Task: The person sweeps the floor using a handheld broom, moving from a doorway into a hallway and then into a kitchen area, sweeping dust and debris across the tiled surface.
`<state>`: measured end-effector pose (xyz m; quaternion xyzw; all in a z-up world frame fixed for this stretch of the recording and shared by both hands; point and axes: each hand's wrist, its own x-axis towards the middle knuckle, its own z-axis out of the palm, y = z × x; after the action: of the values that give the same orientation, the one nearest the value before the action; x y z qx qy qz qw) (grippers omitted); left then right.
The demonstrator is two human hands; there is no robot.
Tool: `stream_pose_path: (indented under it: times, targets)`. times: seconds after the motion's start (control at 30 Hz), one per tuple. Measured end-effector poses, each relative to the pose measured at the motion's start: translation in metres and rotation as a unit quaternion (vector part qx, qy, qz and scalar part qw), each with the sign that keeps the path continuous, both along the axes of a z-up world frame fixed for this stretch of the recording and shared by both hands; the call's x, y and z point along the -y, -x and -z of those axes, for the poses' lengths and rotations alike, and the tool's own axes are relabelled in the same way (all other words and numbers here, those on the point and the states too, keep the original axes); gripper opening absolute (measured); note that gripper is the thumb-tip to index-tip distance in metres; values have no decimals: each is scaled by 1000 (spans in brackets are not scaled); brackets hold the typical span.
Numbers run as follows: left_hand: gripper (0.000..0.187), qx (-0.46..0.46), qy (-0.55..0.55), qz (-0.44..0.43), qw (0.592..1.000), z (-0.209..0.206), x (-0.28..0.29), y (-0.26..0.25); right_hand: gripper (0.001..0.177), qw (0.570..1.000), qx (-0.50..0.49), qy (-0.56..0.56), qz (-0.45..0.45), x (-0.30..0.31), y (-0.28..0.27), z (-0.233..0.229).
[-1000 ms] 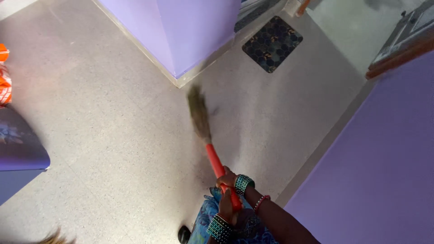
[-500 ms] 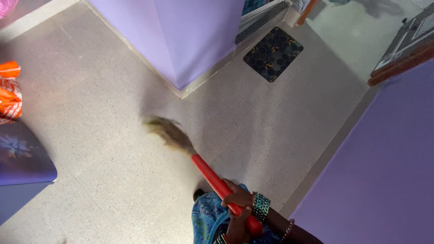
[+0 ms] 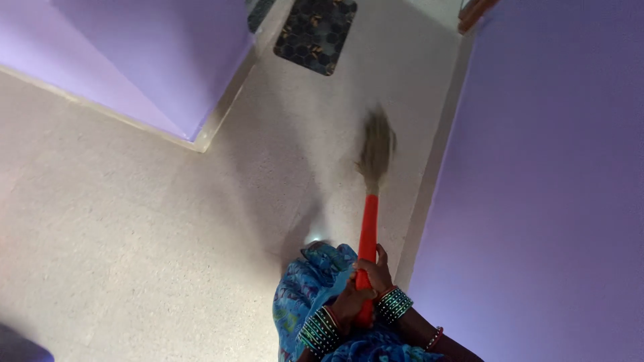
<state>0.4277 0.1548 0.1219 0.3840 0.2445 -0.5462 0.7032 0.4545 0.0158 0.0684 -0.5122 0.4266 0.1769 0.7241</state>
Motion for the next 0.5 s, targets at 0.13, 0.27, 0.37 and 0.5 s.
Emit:
stream_pose_path:
  times: [0.13,0.27,0.37,0.5]
  targets:
    - [48,22,29,61,997,49,17,-14,105,994,-41,25,98,28,13,38]
    - [46,-49,49,49,996,95,35,-24,102,987,-4,-101,121,39,4,65]
    - [42,-103,1,33,994,109,41,-34,103,993,-35,-68,86,37,-24,79]
    - [37,-67,-38,-73,994,121,36,-67,105,998,-49,-12,-48,27,-85,91]
